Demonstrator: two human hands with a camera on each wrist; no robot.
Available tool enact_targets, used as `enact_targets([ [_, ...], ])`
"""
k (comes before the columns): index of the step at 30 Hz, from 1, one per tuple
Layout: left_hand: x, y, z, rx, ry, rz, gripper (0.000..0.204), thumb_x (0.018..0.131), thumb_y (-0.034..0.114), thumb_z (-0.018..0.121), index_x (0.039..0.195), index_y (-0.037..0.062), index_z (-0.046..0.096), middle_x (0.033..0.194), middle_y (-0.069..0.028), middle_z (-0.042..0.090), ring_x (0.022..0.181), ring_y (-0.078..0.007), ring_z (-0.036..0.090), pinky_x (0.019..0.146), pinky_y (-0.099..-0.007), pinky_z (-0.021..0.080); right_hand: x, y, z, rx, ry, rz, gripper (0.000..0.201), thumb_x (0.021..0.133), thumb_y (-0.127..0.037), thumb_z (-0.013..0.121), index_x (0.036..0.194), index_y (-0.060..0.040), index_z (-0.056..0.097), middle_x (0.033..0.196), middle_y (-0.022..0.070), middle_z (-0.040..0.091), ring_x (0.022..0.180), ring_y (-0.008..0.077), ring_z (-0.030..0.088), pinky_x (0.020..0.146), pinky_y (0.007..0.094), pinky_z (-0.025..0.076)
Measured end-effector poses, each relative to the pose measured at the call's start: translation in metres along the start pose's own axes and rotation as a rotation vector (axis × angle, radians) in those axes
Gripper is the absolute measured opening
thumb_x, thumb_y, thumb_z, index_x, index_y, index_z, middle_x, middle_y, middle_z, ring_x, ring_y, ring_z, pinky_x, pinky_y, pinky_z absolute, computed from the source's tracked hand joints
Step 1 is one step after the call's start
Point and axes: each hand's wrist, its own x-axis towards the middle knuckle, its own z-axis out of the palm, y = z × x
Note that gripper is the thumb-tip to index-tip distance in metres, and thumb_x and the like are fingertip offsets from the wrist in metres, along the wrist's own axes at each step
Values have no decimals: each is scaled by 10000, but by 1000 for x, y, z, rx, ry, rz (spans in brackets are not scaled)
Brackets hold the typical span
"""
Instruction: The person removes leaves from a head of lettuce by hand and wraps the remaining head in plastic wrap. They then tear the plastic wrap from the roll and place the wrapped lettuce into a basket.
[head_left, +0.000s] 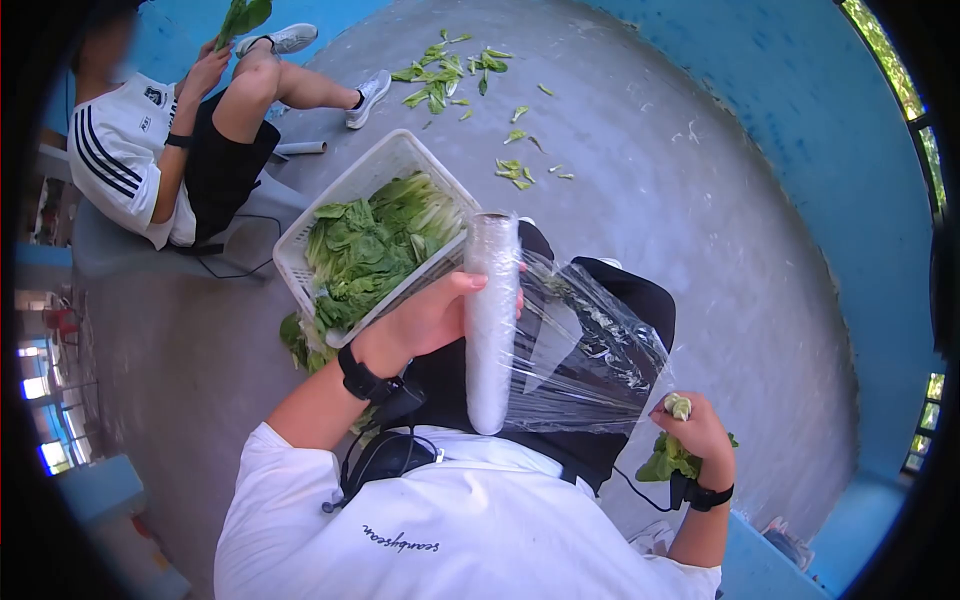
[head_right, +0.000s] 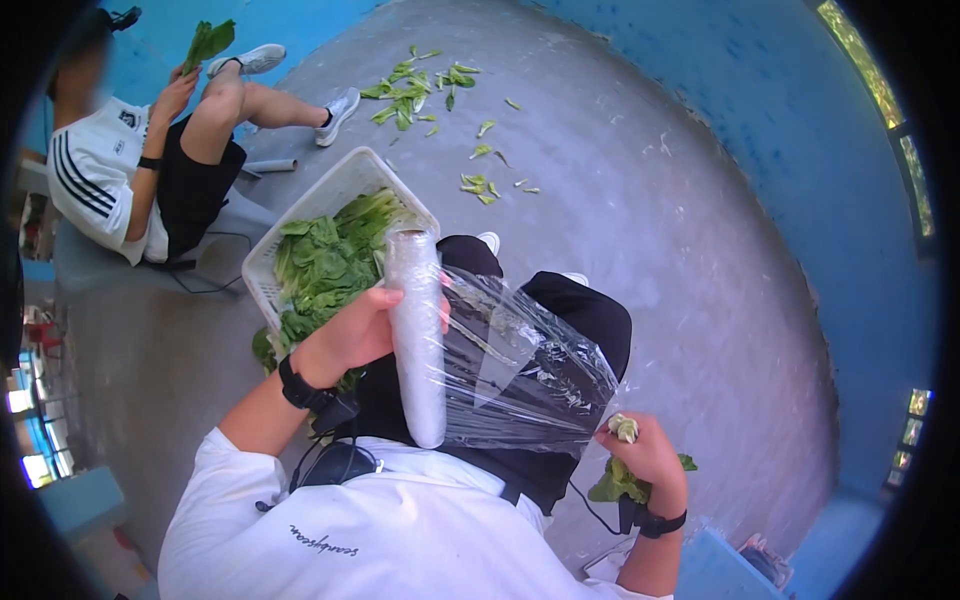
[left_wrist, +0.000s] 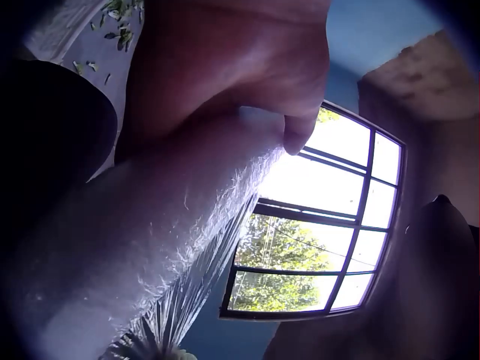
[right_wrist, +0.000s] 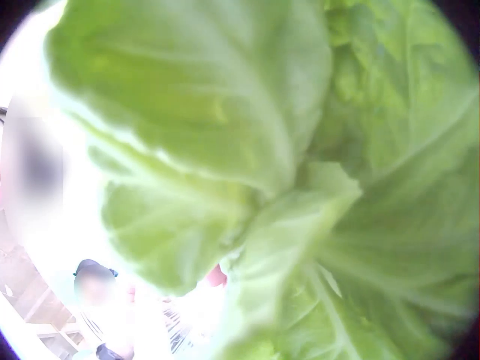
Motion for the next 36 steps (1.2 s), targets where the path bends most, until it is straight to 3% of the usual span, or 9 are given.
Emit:
enact_targets([
  [5, 0, 4, 19, 146, 108, 5, 712, 945, 429, 687, 1486, 56, 413, 1226, -126, 630, 1156, -236, 629, 1039, -410, 481, 21, 32, -8, -41, 24, -36, 153, 859, -108, 764, 971, -11, 725, 780, 46, 678, 726, 132, 601, 701, 333, 514],
  [9, -6, 2, 35, 416, 147, 38, 730, 931, 401, 724, 1494, 68, 399, 1228, -131, 639, 1152, -239, 636, 1008, -408, 502, 26, 10, -35, -171, 59, -33, 178, 850, -99, 759, 1001, -15, 717, 802, 83, 684, 724, 157, 604, 713, 351, 520],
  [15, -5, 1, 65, 411, 35, -65, 879, 847, 504, 806, 1462, 27, 395, 1186, -194, 661, 1043, -293, 707, 950, -438, 565, 22, -72, -43, -74, 131, -440, 177, 849, -49, 762, 1017, -28, 712, 842, 88, 712, 747, 190, 644, 726, 338, 524],
  [17, -3, -6, 64, 312, -87, -142, 882, 879, 374, 802, 1541, 64, 308, 1278, -175, 627, 1135, -285, 677, 991, -436, 554, 26, -96, -31, 151, -4, -614, 210, 853, -27, 757, 1057, -16, 708, 922, 98, 728, 805, 192, 670, 767, 326, 530],
  [19, 0, -10, 67, 308, -194, -200, 934, 885, 320, 799, 1588, 71, 236, 1356, -196, 603, 1211, -296, 651, 1055, -448, 519, 44, -108, -19, 106, -44, -856, 355, 863, -24, 751, 1211, -14, 680, 1012, 108, 734, 857, 183, 678, 814, 321, 532],
  [25, 4, -7, 84, 413, -185, -206, 951, 856, 330, 792, 1578, 44, 243, 1386, -190, 592, 1242, -305, 640, 1081, -452, 492, 73, -107, 18, 332, -343, -873, 591, 866, -32, 756, 1428, -51, 574, 1024, 78, 730, 851, 150, 648, 804, 318, 525],
  [32, 5, 7, 81, 286, -263, -351, 966, 827, 390, 813, 1551, -1, 308, 1553, -236, 451, 1216, -340, 655, 984, -431, 549, 75, -97, -7, 280, -516, -739, 526, 861, -54, 765, 1369, -48, 627, 928, 37, 702, 862, 130, 646, 817, 310, 513],
  [35, 5, 9, 85, 186, -344, -383, 1026, 805, 448, 831, 1551, -31, 315, 1609, -267, 355, 1240, -366, 638, 962, -438, 562, 81, -94, -5, 245, -472, -858, 538, 856, -71, 776, 1370, -31, 623, 1022, 55, 726, 952, 142, 669, 874, 316, 517],
  [36, 5, 9, 88, 168, -319, -382, 940, 793, 442, 848, 1458, -17, 369, 1582, -308, 361, 1240, -421, 624, 954, -465, 566, 82, -94, -2, 271, -426, -903, 544, 855, -78, 779, 1372, -25, 620, 1056, 62, 728, 983, 145, 670, 896, 318, 516],
])
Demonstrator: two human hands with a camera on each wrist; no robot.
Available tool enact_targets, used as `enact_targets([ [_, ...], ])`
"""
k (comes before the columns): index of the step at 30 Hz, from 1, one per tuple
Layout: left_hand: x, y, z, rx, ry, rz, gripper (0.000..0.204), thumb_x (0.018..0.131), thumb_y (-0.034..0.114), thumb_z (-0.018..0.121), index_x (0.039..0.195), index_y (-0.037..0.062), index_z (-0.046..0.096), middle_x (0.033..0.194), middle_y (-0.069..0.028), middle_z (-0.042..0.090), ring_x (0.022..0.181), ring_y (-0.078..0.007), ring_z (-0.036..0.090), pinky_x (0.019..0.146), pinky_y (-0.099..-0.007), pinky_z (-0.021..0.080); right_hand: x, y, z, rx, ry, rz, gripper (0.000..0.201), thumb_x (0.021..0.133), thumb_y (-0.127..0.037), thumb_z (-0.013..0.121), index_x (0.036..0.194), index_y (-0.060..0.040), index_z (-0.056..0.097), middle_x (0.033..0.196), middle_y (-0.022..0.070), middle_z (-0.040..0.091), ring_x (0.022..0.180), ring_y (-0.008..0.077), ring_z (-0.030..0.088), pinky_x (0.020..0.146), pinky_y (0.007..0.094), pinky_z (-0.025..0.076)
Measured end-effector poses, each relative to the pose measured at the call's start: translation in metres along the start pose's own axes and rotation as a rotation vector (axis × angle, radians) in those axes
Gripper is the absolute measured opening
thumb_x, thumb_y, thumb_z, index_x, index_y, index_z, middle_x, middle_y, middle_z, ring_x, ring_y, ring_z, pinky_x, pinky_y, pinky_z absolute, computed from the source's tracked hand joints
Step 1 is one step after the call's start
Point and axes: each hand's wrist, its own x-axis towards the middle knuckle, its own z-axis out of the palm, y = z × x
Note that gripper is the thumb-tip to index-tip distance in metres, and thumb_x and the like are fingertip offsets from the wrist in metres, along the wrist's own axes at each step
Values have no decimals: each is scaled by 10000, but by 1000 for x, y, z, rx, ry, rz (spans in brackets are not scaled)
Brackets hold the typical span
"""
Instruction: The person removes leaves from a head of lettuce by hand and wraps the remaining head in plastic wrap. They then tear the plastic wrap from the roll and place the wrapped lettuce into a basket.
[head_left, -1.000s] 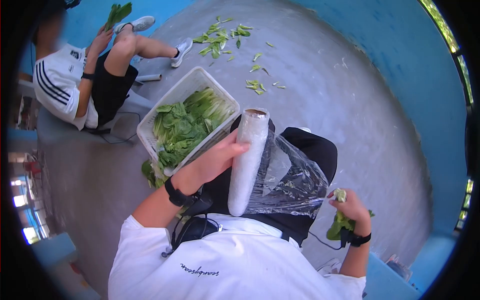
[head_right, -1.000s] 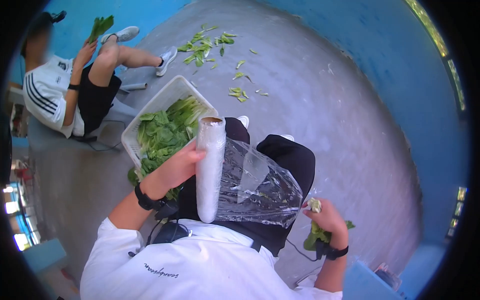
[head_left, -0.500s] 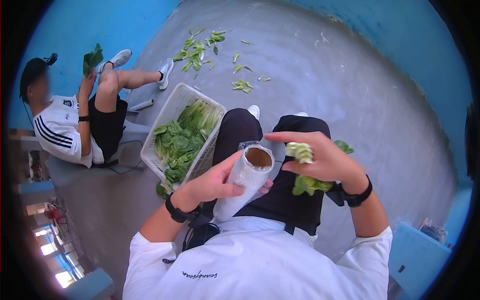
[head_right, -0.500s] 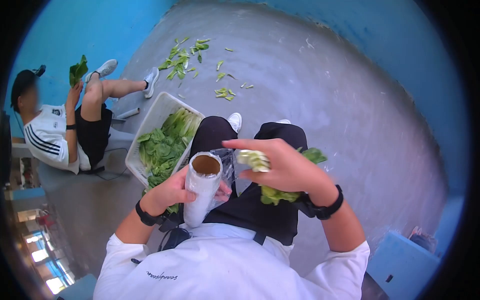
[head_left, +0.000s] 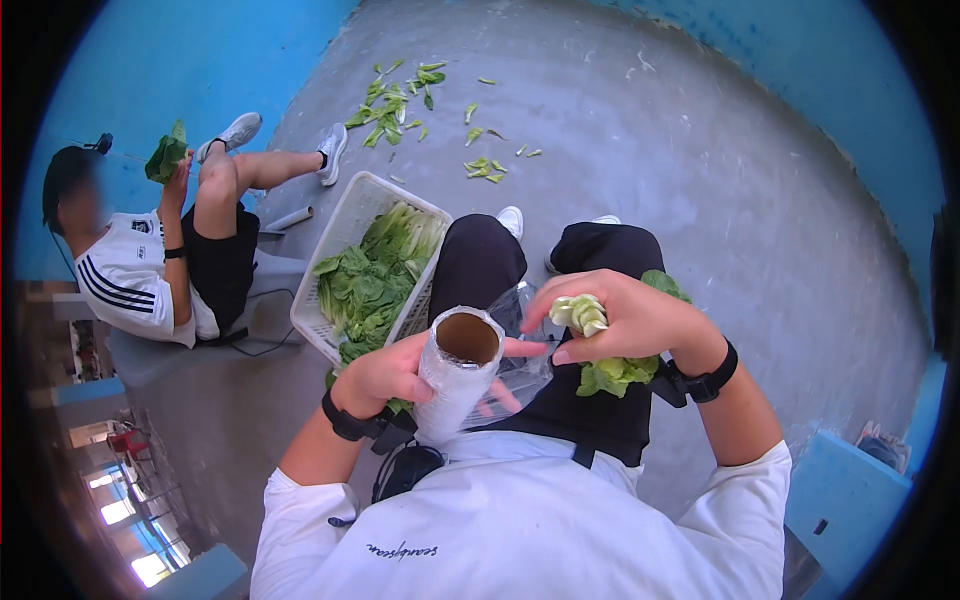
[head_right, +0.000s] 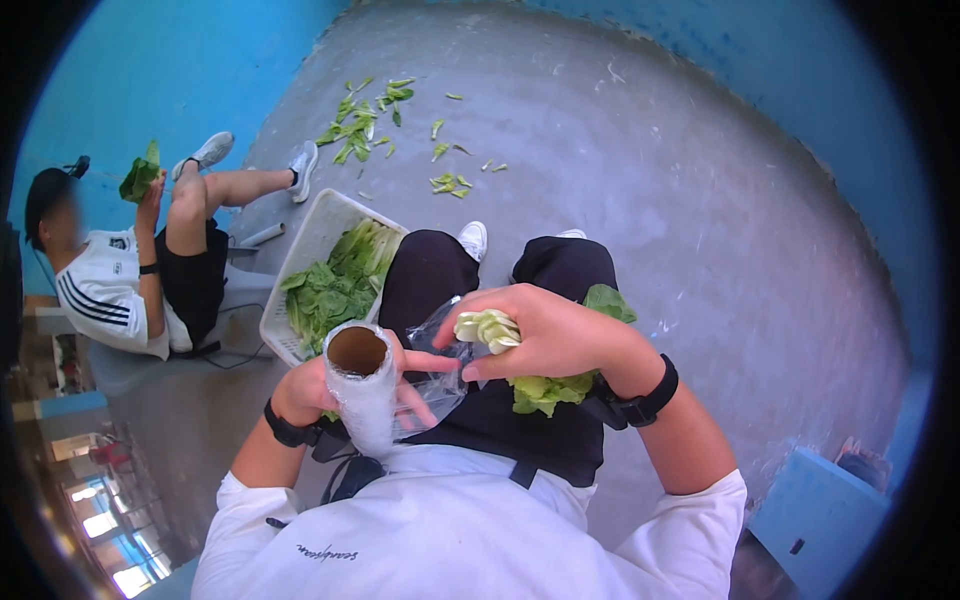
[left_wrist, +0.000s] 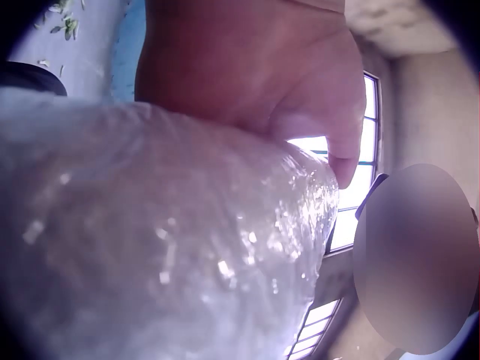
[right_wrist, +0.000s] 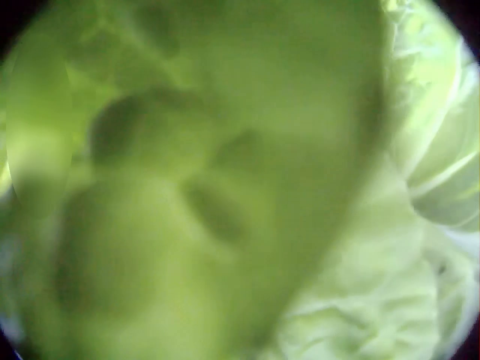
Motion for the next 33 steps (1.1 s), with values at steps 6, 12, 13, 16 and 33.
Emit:
enact_targets([
  [6, -1, -3, -3, -63, 8, 37, 860, 778, 439, 866, 1366, -14, 432, 1542, -361, 370, 1259, -499, 590, 973, -511, 557, 12, -8, 8, 140, -65, 76, 602, 852, -75, 801, 1417, -32, 599, 1170, 101, 733, 1026, 148, 675, 906, 327, 521],
  [12, 1, -2, -8, 94, 219, 73, 973, 832, 456, 819, 1533, -18, 339, 1526, -279, 444, 1292, -386, 598, 1031, -507, 537, 1, -10, 1, -70, -7, 202, 267, 869, -143, 816, 1061, 2, 700, 884, 47, 713, 789, 131, 655, 739, 298, 517],
  [13, 2, -3, -7, 106, 271, 119, 965, 844, 461, 816, 1538, 5, 324, 1488, -270, 482, 1267, -373, 616, 1021, -506, 544, -2, -9, 1, -53, 58, 159, 213, 901, -180, 791, 914, -10, 662, 800, 43, 679, 748, 130, 630, 693, 304, 497],
  [16, -4, -7, -18, 130, 373, 167, 931, 863, 478, 811, 1525, 51, 316, 1362, -235, 577, 1169, -339, 668, 975, -493, 570, -13, -5, -7, -11, 46, 121, 225, 906, -195, 797, 922, -16, 662, 798, 35, 676, 731, 124, 612, 686, 304, 501],
  [33, -13, -13, -36, 241, 603, 242, 835, 832, 691, 736, 1275, 23, 504, 1034, -109, 641, 905, -197, 675, 754, -383, 612, -20, -42, 14, -432, 278, 298, 227, 842, -136, 814, 787, 13, 653, 678, 164, 624, 619, 349, 609, 586, 391, 470],
])
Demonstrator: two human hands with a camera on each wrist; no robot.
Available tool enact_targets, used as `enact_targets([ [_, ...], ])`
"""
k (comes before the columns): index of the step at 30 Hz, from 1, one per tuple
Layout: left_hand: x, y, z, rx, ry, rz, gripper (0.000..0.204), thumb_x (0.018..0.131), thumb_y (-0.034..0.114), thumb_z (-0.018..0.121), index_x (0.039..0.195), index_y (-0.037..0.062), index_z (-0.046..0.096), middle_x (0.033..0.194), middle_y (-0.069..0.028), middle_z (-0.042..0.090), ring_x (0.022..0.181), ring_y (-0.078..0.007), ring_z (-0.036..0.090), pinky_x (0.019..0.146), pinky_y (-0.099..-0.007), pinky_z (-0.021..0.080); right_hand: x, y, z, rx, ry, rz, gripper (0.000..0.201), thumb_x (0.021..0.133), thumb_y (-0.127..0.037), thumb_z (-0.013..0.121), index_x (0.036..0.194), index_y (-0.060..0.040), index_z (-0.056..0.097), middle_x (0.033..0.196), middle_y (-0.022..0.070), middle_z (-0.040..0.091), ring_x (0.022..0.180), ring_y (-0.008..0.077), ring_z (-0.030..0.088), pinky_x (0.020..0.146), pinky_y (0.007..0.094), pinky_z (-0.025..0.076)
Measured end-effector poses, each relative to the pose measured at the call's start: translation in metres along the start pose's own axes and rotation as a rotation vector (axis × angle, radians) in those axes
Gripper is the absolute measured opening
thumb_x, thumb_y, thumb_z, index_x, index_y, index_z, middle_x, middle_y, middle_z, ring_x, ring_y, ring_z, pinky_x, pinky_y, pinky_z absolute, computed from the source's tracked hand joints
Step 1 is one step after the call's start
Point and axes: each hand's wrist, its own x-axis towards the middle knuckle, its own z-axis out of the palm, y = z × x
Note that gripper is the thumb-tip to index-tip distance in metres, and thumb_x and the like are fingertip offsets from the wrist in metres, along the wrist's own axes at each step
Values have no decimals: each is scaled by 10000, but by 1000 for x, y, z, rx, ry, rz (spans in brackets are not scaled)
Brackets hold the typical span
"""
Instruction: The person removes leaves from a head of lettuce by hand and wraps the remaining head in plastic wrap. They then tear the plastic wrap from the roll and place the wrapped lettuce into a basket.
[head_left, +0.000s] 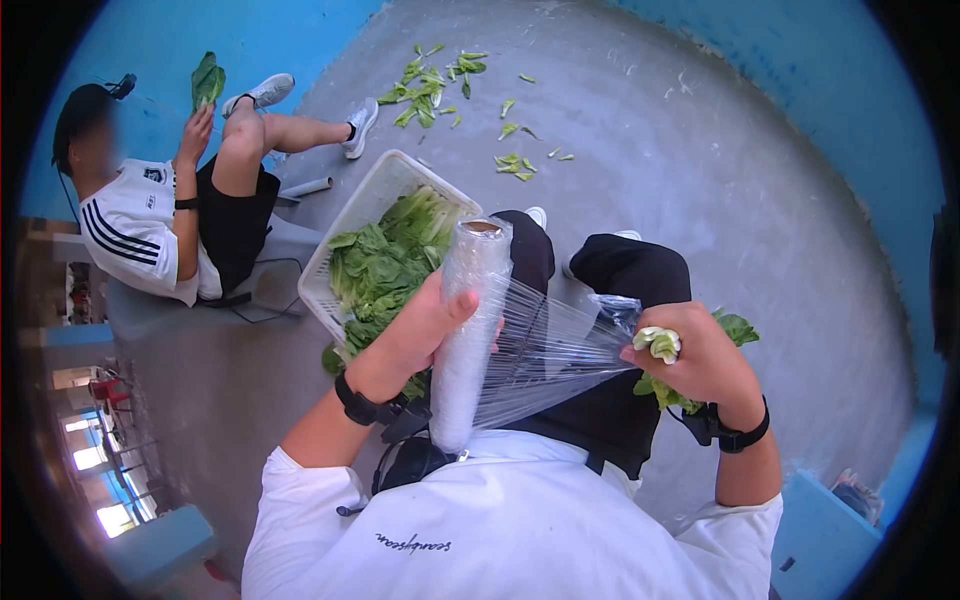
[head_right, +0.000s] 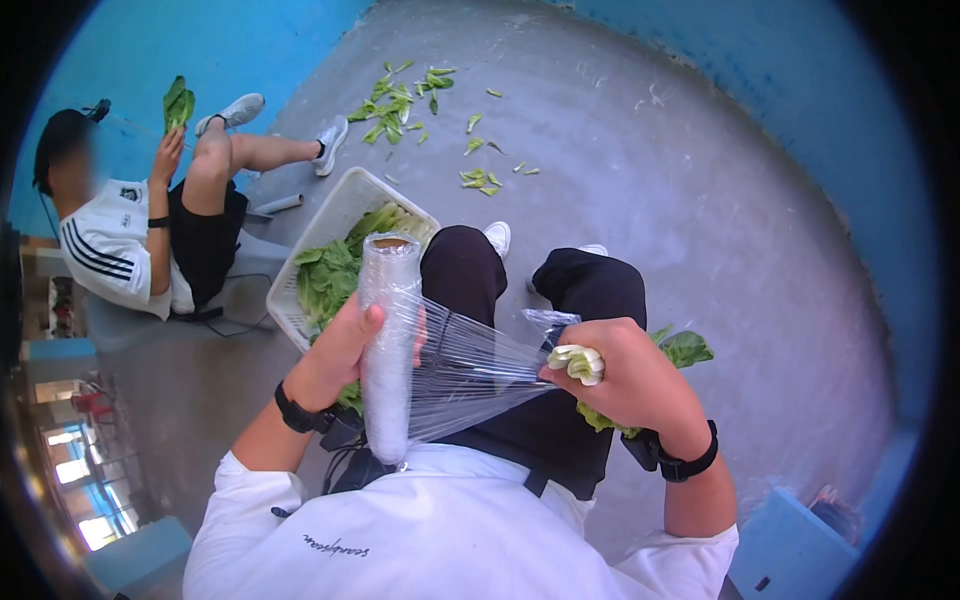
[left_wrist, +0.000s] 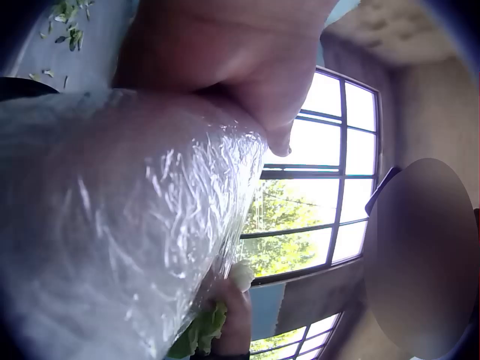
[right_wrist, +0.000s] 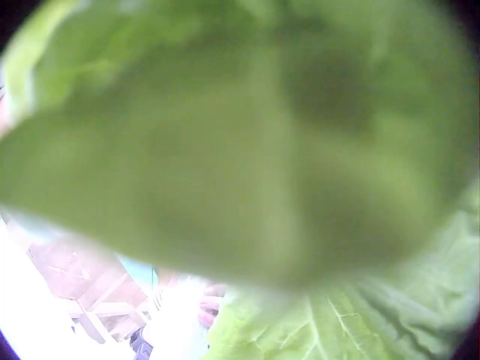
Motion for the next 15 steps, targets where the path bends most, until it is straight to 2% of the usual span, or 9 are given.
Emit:
enact_targets([
  [2, -1, 1, -2, -28, 14, 9, 775, 870, 676, 707, 1261, 38, 506, 995, -89, 638, 827, -182, 668, 734, -369, 600, -2, 0, 1, -37, 13, 19, 244, 845, -137, 811, 780, 15, 633, 677, 162, 614, 617, 338, 601, 587, 393, 466],
  [4, 1, 8, -23, -400, -6, 107, 720, 910, 694, 637, 1218, 54, 514, 970, -64, 603, 812, -172, 636, 712, -356, 587, -10, 12, 3, -111, 65, 15, 258, 847, -131, 809, 775, 18, 611, 676, 159, 602, 603, 324, 576, 585, 393, 456],
  [5, 1, 14, -38, -587, -18, 155, 699, 931, 703, 602, 1197, 62, 517, 957, -52, 586, 804, -167, 620, 700, -350, 580, -15, 15, 0, -107, 78, 97, 256, 848, -124, 806, 778, 18, 605, 675, 157, 593, 598, 316, 557, 585, 394, 451],
  [7, -6, 30, -59, -399, 140, 330, 658, 963, 712, 535, 1150, 81, 517, 925, -34, 529, 815, -165, 576, 701, -345, 553, -25, 23, -9, -103, 99, 259, 254, 852, -112, 800, 784, 18, 593, 671, 152, 575, 589, 298, 518, 585, 395, 440],
  [8, -9, 34, -71, -379, 227, 378, 629, 973, 690, 547, 1141, 85, 512, 917, -42, 501, 850, -166, 567, 752, -358, 538, -31, 27, -12, -102, 146, 273, 247, 850, -82, 794, 784, 21, 579, 666, 133, 553, 585, 246, 475, 583, 383, 421],
  [9, -12, 34, -85, -379, 278, 436, 602, 990, 661, 542, 1149, 83, 495, 963, -58, 508, 873, -179, 535, 785, -358, 516, -37, 31, -14, -109, 186, 287, 248, 856, -85, 789, 788, 21, 575, 664, 126, 541, 591, 234, 478, 588, 378, 421],
  [11, -17, 29, -123, -381, 513, 507, 604, 987, 631, 581, 1222, 81, 500, 1026, -64, 549, 917, -216, 566, 852, -384, 520, -49, 40, -20, -123, 266, 309, 250, 868, -92, 781, 796, 19, 568, 662, 111, 517, 604, 210, 484, 598, 368, 419],
  [14, -29, 18, -185, -369, 1007, 606, 616, 994, 559, 633, 1321, 56, 490, 1153, -77, 590, 1047, -237, 606, 949, -424, 519, -70, 66, -27, -235, 516, 390, 238, 896, -106, 758, 803, 3, 567, 669, 63, 511, 634, 159, 484, 606, 337, 413],
  [15, -34, 14, -206, -320, 1099, 679, 626, 988, 534, 656, 1350, 53, 482, 1198, -82, 588, 1077, -236, 605, 966, -425, 513, -75, 72, -32, -206, 544, 437, 225, 907, -109, 747, 812, -5, 571, 675, 46, 515, 643, 146, 489, 608, 327, 416],
])
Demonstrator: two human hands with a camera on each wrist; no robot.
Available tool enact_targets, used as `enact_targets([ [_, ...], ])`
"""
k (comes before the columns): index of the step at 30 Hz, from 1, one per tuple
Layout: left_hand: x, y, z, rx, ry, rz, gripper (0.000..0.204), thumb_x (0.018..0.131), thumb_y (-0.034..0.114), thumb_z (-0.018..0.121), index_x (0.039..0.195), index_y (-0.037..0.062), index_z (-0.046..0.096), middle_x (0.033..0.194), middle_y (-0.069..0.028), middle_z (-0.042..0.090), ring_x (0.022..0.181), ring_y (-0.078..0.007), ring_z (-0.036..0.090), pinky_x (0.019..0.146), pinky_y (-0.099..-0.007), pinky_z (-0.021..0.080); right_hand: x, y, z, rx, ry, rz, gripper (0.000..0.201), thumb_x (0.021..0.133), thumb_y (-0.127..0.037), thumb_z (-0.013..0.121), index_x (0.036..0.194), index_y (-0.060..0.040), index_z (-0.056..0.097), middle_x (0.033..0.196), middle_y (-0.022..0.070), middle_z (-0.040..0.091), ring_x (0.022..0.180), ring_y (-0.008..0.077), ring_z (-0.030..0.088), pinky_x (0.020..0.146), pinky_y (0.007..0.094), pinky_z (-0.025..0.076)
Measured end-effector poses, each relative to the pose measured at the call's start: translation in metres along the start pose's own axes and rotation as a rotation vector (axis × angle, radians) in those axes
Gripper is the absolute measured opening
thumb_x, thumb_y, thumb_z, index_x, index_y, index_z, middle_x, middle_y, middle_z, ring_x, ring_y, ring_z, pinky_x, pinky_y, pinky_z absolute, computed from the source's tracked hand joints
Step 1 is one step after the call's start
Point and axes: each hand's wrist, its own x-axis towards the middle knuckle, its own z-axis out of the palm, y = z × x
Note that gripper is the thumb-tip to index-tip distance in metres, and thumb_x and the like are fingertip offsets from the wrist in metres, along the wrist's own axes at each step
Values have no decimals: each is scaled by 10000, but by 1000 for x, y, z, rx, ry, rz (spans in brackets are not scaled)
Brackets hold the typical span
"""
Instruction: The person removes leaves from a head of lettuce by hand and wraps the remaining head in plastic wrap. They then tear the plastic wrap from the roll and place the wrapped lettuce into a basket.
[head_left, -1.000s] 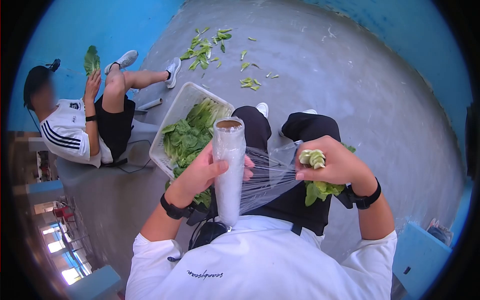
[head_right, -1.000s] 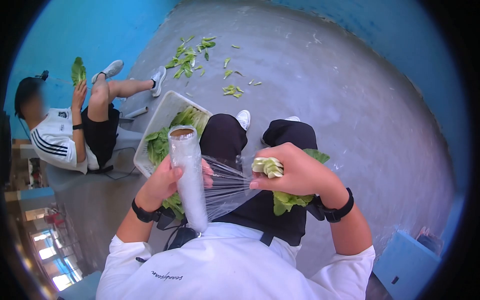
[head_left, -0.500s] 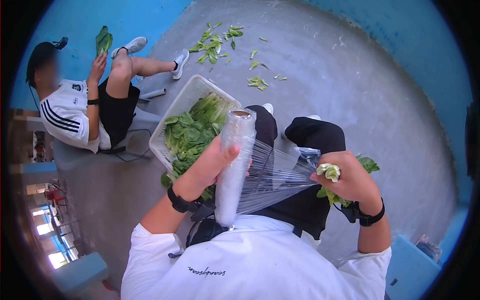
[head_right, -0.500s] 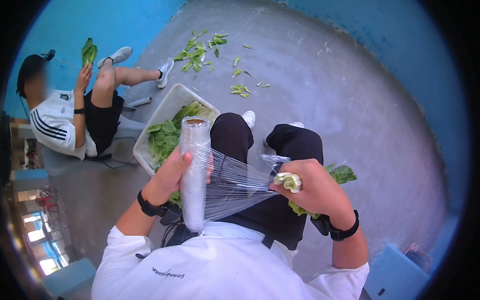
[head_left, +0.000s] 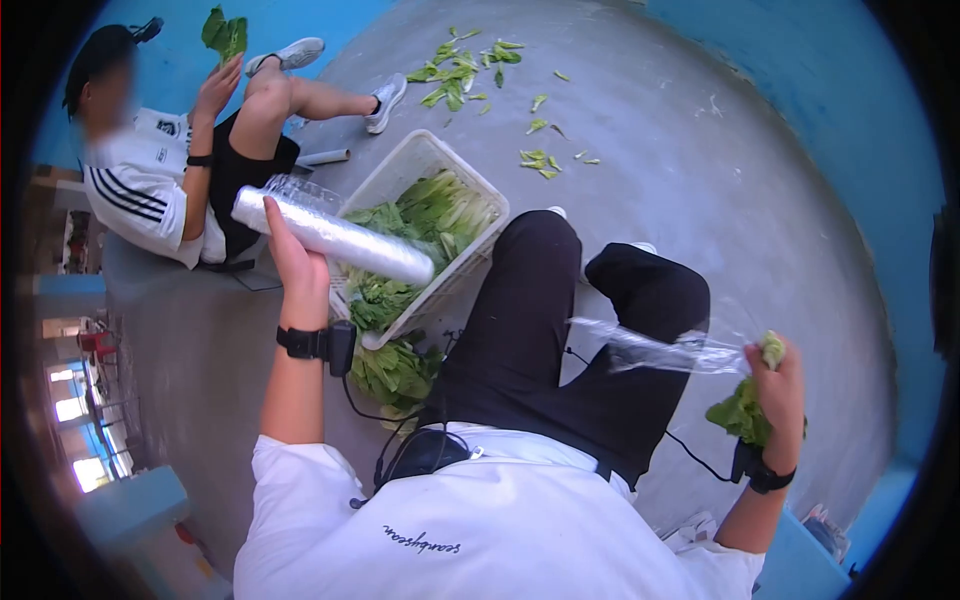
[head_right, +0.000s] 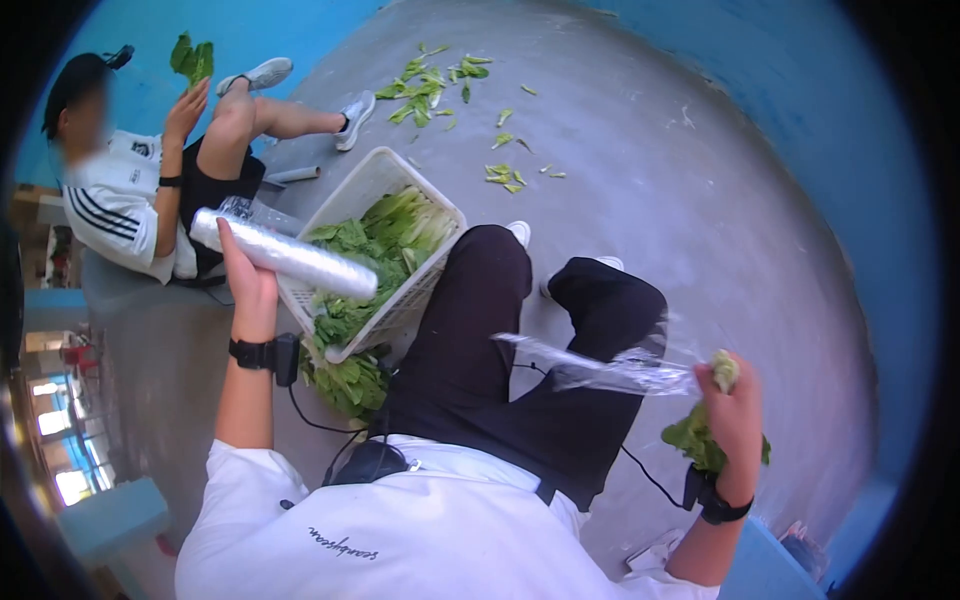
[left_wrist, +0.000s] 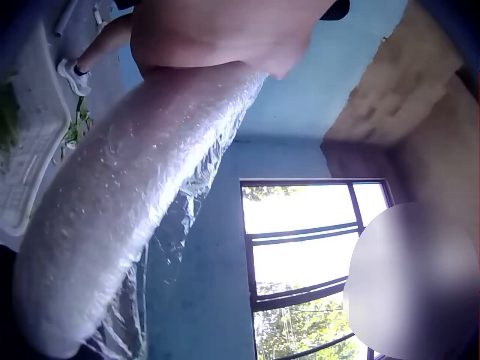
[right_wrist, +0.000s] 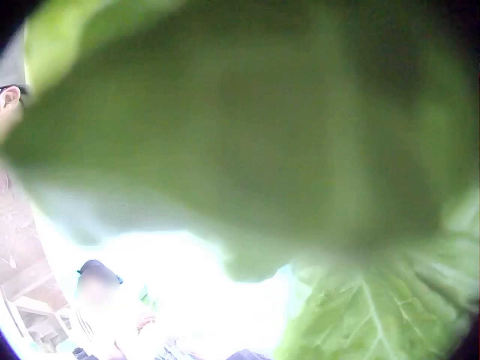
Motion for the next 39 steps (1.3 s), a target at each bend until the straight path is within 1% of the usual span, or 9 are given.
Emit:
enact_targets([
  [2, 30, -8, -32, 44, 131, 202, 658, 977, 484, 701, 1408, 47, 467, 1288, -91, 584, 1137, -235, 602, 1001, -426, 502, 1, 9, -10, 33, 34, 110, 200, 927, -114, 727, 828, -21, 580, 687, 12, 523, 661, 119, 497, 611, 309, 422],
  [10, 101, -99, -169, 501, 102, -16, 674, 914, 372, 810, 1381, 4, 492, 1240, -113, 622, 1095, -217, 621, 946, -385, 495, -8, -6, 0, 205, -28, 193, 147, 945, -110, 707, 884, -43, 591, 756, -12, 564, 667, 89, 542, 611, 264, 452],
  [15, 107, -130, -184, 822, 525, -163, 1104, 714, 360, 862, 1568, -31, 282, 1471, -294, 462, 1318, -412, 535, 1126, -451, 427, -1, -23, 6, 251, -63, 208, 126, 959, -117, 692, 907, -50, 598, 754, -12, 572, 659, 88, 556, 602, 258, 458],
  [18, 116, -181, -166, 734, 215, -65, 961, 786, 323, 816, 1560, 20, 333, 1532, -254, 406, 1421, -390, 414, 1160, -436, 364, 2, -29, 10, 355, -45, 278, 107, 974, -130, 674, 935, -55, 609, 753, -10, 576, 648, 88, 564, 581, 256, 459],
  [23, -32, -130, 30, 658, -501, 162, 594, 916, 120, 693, 1459, 85, 453, 1450, -167, 486, 1376, -286, 446, 1128, -419, 384, 14, -20, 18, 510, -36, 363, 112, 987, -168, 666, 997, -73, 606, 773, -4, 588, 628, 99, 575, 551, 259, 471],
  [27, -147, -82, 112, 368, -1071, -110, 638, 932, 45, 659, 1511, 63, 393, 1489, -92, 468, 1426, -218, 429, 1154, -414, 400, 21, -4, 19, 575, -82, 407, 130, 981, -182, 677, 1008, -82, 599, 795, -2, 595, 630, 104, 577, 556, 266, 476],
  [32, -232, -128, 157, 573, -945, -943, 680, 987, 227, 694, 1546, 29, 362, 1530, -174, 456, 1403, -231, 466, 1068, -328, 438, 29, 36, 24, 734, -125, 476, 159, 969, -186, 688, 1041, -88, 586, 812, 7, 609, 650, 106, 583, 568, 265, 484],
  [35, -244, -115, 174, 643, -1273, -940, 540, 999, 262, 677, 1434, -15, 519, 1372, -157, 624, 1252, -193, 594, 991, -280, 463, 25, 44, 22, 805, -139, 485, 168, 967, -186, 687, 1051, -92, 575, 829, 16, 615, 661, 107, 585, 568, 259, 485],
  [39, -249, -154, 158, 439, -1266, -822, 293, 1027, 246, 652, 1159, -14, 688, 947, -70, 745, 972, -170, 715, 910, -292, 545, 22, 55, 25, 888, -81, 492, 167, 968, -188, 682, 1044, -90, 570, 814, 16, 606, 653, 105, 581, 563, 260, 482],
])
